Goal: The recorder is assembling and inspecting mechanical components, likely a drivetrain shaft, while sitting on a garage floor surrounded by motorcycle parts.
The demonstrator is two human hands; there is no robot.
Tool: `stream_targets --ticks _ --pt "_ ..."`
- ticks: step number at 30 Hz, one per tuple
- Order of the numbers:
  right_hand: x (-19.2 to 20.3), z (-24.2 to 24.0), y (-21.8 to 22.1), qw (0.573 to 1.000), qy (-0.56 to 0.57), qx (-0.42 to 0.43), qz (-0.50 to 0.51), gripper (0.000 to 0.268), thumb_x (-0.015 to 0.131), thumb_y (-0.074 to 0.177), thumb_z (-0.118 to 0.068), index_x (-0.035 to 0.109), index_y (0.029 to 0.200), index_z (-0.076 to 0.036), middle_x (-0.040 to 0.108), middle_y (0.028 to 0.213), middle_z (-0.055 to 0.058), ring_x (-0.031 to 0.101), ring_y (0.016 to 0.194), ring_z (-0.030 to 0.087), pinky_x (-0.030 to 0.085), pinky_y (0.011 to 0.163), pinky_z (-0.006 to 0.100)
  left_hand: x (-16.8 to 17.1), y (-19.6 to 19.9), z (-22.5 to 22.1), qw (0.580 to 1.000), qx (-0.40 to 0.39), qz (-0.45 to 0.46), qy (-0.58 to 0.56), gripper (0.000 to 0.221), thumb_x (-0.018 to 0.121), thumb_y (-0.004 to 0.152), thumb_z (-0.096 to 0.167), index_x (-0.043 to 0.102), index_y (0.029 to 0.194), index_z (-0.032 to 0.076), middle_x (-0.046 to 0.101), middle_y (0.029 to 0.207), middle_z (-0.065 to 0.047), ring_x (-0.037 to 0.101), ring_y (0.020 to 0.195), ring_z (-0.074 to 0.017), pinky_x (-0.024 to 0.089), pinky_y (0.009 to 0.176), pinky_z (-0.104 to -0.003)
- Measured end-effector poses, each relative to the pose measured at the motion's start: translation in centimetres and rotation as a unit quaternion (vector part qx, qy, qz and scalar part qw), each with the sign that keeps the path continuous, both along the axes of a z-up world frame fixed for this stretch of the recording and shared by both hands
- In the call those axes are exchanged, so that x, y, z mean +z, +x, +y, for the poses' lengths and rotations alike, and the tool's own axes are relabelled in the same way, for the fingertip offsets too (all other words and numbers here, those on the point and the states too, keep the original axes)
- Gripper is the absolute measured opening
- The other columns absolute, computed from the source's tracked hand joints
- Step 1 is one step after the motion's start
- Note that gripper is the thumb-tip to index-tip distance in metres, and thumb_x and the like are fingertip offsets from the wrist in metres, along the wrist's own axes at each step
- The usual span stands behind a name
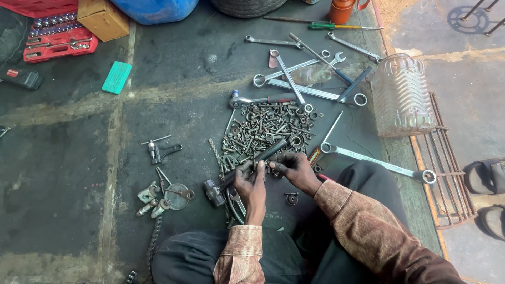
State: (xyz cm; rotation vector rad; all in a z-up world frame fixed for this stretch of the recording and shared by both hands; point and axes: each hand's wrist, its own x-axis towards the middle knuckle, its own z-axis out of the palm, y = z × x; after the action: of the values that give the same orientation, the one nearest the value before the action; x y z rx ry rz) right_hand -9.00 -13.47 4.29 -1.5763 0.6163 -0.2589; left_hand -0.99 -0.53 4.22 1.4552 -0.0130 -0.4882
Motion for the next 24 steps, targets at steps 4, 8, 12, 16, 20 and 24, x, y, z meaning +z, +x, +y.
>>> stream_targets --ticks 4,8,12,16,20,24 --pt "1.2 0.3 0.2 1.000 0.000 0.006 -0.015 0.026 0.076 0.090 -0.015 0.077 0.108 0.002 0.077 0.084 0.008 0.068 0.069 0.011 0.058 0.062 0.027 0.3 0.0 0.0 1.000 0.000 0.004 0.009 0.040 0.077 0.088 0.019 0.061 0.117 -0.004 0.071 0.109 -0.016 0.072 0.096 -0.0195 0.062 0.085 -0.029" --pt "1.2 0.2 0.3 0.997 0.075 -0.026 -0.007 0.028 0.072 0.092 -0.019 0.074 0.112 0.000 0.077 0.083 0.006 0.068 0.067 0.010 0.057 0.061 0.027 0.3 0.0 0.0 1.000 0.007 0.012 -0.012 0.041 0.076 0.089 0.019 0.059 0.118 -0.005 0.070 0.109 -0.017 0.071 0.096 -0.0205 0.061 0.085 -0.031" --pt "-0.4 -0.1 0.0 0.996 0.091 -0.017 0.010 0.030 0.070 0.098 -0.024 0.077 0.103 0.006 0.075 0.078 0.009 0.068 0.066 0.012 0.056 0.061 0.027 0.3 -0.1 0.0 1.000 0.005 -0.001 -0.003 0.039 0.075 0.091 0.018 0.060 0.119 -0.004 0.070 0.109 -0.017 0.071 0.097 -0.0204 0.059 0.085 -0.030" --pt "-0.4 -0.1 0.0 0.996 0.084 -0.014 0.003 0.026 0.074 0.093 -0.019 0.076 0.105 0.004 0.075 0.079 0.008 0.068 0.067 0.012 0.056 0.060 0.027 0.0 0.0 0.0 1.000 0.008 0.007 0.001 0.038 0.075 0.091 0.017 0.061 0.119 -0.004 0.070 0.109 -0.016 0.070 0.098 -0.0194 0.059 0.087 -0.030" --pt "-1.0 -0.2 0.0 0.999 0.051 -0.009 -0.014 0.024 0.077 0.089 -0.014 0.075 0.107 0.002 0.076 0.084 0.008 0.068 0.070 0.011 0.059 0.063 0.027 -0.6 0.1 0.0 1.000 0.011 -0.008 -0.009 0.038 0.075 0.091 0.017 0.061 0.118 -0.004 0.069 0.108 -0.016 0.068 0.097 -0.0191 0.058 0.087 -0.031" --pt "-0.7 -0.1 0.0 0.998 0.048 -0.002 -0.043 0.028 0.077 0.087 -0.013 0.074 0.109 0.003 0.076 0.088 0.009 0.069 0.073 0.012 0.059 0.064 0.028 -0.2 0.0 0.1 1.000 0.009 -0.012 0.018 0.037 0.075 0.091 0.019 0.062 0.118 -0.003 0.070 0.108 -0.015 0.068 0.096 -0.0193 0.055 0.086 -0.032"
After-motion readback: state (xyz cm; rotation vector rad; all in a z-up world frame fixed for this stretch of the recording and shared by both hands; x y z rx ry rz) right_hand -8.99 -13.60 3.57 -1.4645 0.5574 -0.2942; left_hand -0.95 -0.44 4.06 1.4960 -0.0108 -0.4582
